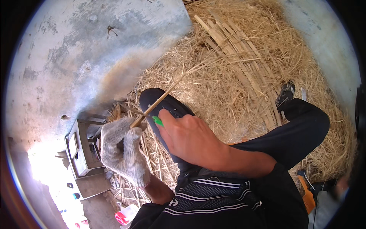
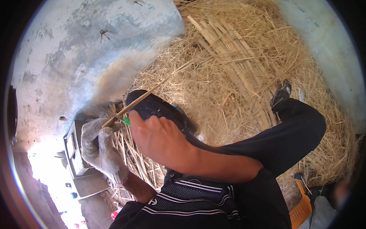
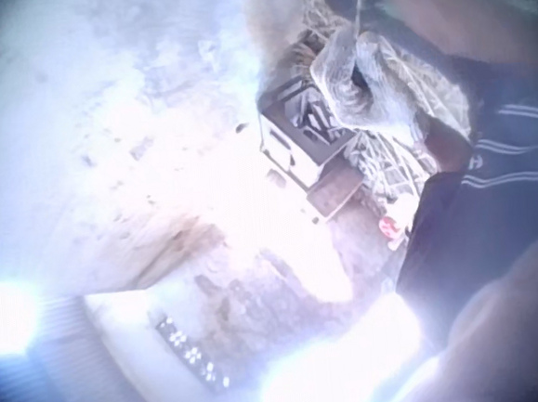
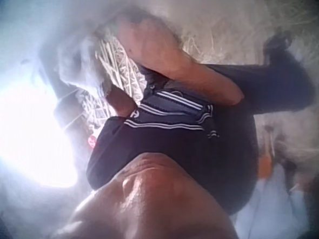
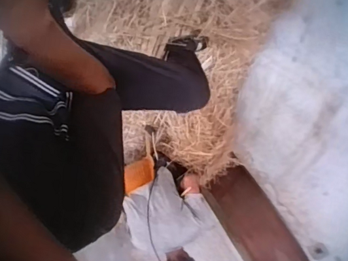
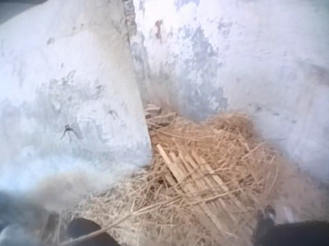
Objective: The person sits cross-legged on a straw-covered floor and uses a green utility knife to peel the outer layer off a long bamboo stick. They hold the stick with a gloved left hand and scrape the knife along its length with their right hand, producing thin shavings.
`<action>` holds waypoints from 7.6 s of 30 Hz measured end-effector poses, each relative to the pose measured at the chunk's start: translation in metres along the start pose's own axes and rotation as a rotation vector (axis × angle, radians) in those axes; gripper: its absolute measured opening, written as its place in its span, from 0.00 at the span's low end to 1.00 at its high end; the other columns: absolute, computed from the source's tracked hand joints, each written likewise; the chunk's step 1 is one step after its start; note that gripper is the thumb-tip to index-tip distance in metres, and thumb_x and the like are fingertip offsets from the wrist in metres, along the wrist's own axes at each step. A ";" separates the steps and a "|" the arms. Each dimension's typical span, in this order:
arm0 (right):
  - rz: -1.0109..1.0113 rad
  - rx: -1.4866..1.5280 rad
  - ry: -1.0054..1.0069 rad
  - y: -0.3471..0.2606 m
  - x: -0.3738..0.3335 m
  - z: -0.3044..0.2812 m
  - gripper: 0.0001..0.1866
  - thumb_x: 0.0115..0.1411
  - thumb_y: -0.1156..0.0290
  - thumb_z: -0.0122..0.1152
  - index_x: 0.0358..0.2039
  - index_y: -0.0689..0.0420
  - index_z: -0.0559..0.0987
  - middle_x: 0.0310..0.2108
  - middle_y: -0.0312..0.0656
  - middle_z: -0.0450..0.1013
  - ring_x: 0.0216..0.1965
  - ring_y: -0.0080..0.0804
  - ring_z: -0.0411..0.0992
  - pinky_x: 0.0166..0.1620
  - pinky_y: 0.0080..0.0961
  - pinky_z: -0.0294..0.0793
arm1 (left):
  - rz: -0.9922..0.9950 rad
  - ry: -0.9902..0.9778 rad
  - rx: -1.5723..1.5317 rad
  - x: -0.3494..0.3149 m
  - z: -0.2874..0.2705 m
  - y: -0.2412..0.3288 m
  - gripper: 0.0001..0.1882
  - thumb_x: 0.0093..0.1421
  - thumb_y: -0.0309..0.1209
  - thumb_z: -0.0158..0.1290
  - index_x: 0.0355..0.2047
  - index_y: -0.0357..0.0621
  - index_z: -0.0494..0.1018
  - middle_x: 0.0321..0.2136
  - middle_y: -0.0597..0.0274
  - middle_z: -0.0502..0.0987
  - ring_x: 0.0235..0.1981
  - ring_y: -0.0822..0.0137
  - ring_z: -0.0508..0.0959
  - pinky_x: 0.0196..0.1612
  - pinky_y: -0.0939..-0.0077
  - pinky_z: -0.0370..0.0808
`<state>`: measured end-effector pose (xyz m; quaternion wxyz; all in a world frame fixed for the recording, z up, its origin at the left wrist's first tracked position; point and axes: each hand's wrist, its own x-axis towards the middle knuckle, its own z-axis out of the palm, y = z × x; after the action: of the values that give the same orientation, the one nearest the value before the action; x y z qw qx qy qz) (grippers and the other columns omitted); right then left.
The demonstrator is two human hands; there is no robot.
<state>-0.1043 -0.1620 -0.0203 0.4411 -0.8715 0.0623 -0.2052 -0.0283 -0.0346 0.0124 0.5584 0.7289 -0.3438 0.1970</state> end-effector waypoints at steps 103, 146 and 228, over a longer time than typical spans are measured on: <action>0.218 -0.109 0.008 0.125 0.043 0.056 0.11 0.66 0.71 0.49 0.43 0.66 0.72 0.20 0.58 0.74 0.26 0.59 0.78 0.30 0.48 0.79 | 0.003 0.303 0.028 0.004 0.017 0.002 0.05 0.63 0.23 0.54 0.33 0.32 0.72 0.34 0.52 0.76 0.30 0.66 0.78 0.31 0.78 0.82; -0.007 0.129 0.027 0.001 0.004 0.013 0.11 0.69 0.67 0.50 0.37 0.64 0.68 0.13 0.56 0.70 0.19 0.58 0.74 0.21 0.50 0.72 | 0.003 0.044 -0.044 0.001 -0.006 0.005 0.04 0.56 0.23 0.61 0.32 0.35 0.79 0.29 0.56 0.81 0.35 0.65 0.78 0.39 0.72 0.76; 0.236 -0.223 0.136 0.129 0.034 0.046 0.08 0.65 0.73 0.50 0.40 0.65 0.69 0.18 0.59 0.74 0.24 0.62 0.76 0.28 0.52 0.77 | 0.172 0.092 -0.050 0.042 0.014 -0.007 0.07 0.64 0.26 0.56 0.37 0.34 0.72 0.34 0.50 0.79 0.30 0.63 0.81 0.39 0.71 0.82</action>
<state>-0.0449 -0.2156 -0.1367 0.3577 -0.8857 0.2163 -0.2021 0.0045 -0.0588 0.0315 0.5727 0.6726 -0.3838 0.2689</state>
